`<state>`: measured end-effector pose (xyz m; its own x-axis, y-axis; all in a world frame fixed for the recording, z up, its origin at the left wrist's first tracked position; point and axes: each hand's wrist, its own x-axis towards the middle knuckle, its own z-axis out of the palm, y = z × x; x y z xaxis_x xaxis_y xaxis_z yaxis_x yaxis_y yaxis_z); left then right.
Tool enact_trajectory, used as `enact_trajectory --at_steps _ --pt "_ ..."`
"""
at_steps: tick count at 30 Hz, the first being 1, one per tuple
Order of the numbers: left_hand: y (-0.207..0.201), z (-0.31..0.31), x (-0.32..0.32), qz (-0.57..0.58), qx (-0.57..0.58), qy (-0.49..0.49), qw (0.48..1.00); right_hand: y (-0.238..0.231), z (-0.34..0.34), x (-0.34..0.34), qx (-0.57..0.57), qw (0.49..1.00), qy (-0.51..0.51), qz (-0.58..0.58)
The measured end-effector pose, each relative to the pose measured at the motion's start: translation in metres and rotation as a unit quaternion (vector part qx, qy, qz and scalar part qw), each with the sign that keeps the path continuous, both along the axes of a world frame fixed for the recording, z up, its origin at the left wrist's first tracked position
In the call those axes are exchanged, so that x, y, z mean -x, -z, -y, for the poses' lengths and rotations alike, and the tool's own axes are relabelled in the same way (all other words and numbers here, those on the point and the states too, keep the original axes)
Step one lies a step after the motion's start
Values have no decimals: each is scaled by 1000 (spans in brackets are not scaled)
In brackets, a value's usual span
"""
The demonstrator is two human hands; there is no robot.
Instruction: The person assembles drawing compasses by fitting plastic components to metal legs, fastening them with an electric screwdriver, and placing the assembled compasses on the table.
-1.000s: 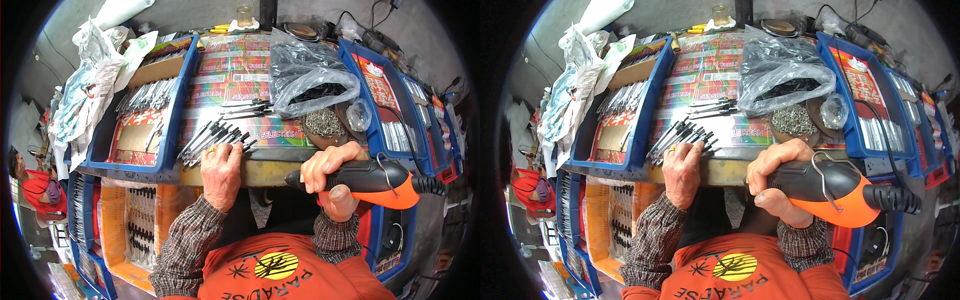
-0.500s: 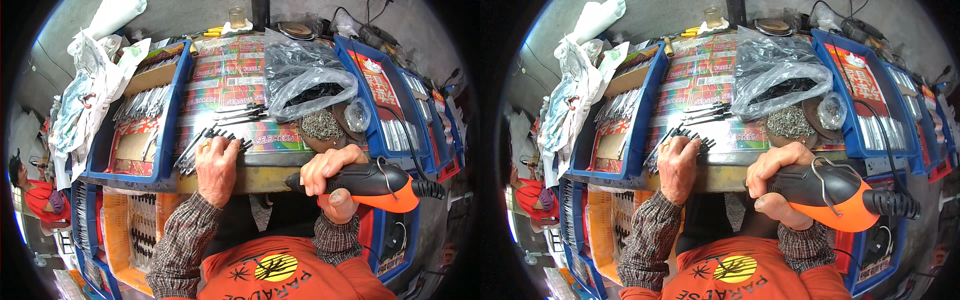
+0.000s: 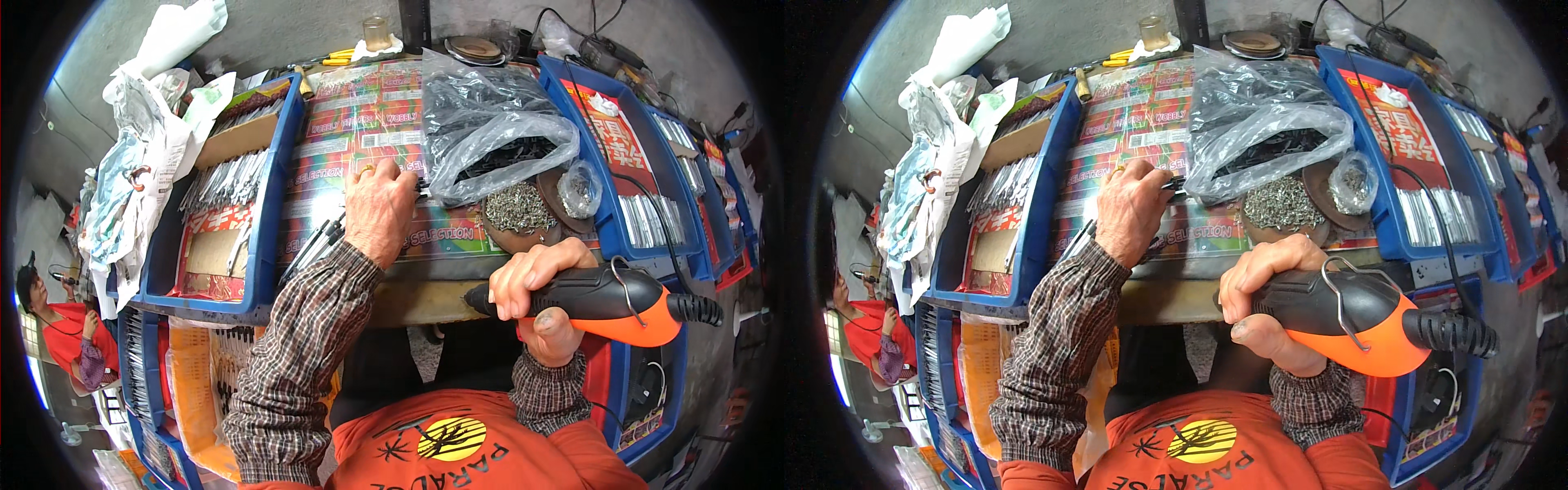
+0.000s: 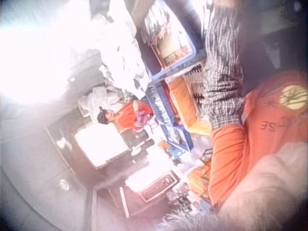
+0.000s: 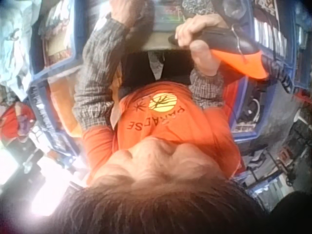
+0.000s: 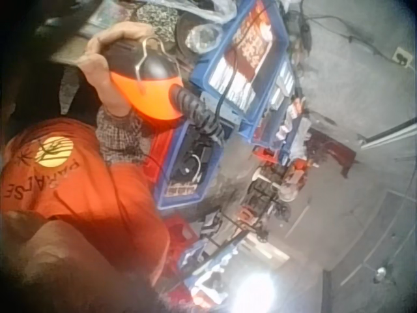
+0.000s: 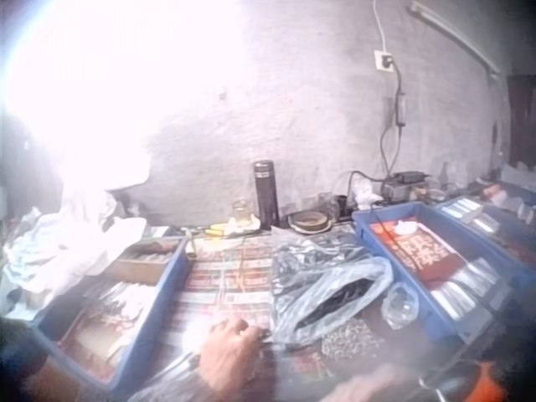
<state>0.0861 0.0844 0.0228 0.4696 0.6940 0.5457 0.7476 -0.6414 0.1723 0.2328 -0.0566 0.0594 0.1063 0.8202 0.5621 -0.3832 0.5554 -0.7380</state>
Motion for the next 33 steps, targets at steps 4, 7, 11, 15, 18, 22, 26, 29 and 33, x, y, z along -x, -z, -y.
enact_trajectory --at_steps 4,7,11,15,18,22,26,29,33 --pt "5 -7 -5 -14 -13 -7 1000 0 -1 -1 5 1000 -3 -7" --pt "7 -11 -9 -16 12 -5 1000 1 -1 -3 8 1000 2 -9" --pt "12 -14 -10 -14 10 -16 1000 2 -3 -4 1 1000 1 -5" --pt "12 -13 -11 9 29 -6 1000 2 -2 -6 4 1000 0 0" --pt "16 -15 -6 6 -9 2 1000 0 -2 -4 2 1000 4 4" --pt "20 -17 -2 40 -17 1 999 1 -5 -4 -3 1000 27 12" --pt "1 -9 4 155 -36 38 987 4 -11 -4 -14 998 59 18" --pt "-18 3 4 251 -40 93 963 4 -15 -3 -25 996 80 30" --pt "-27 27 13 276 33 83 957 7 -20 -2 -34 994 100 36"
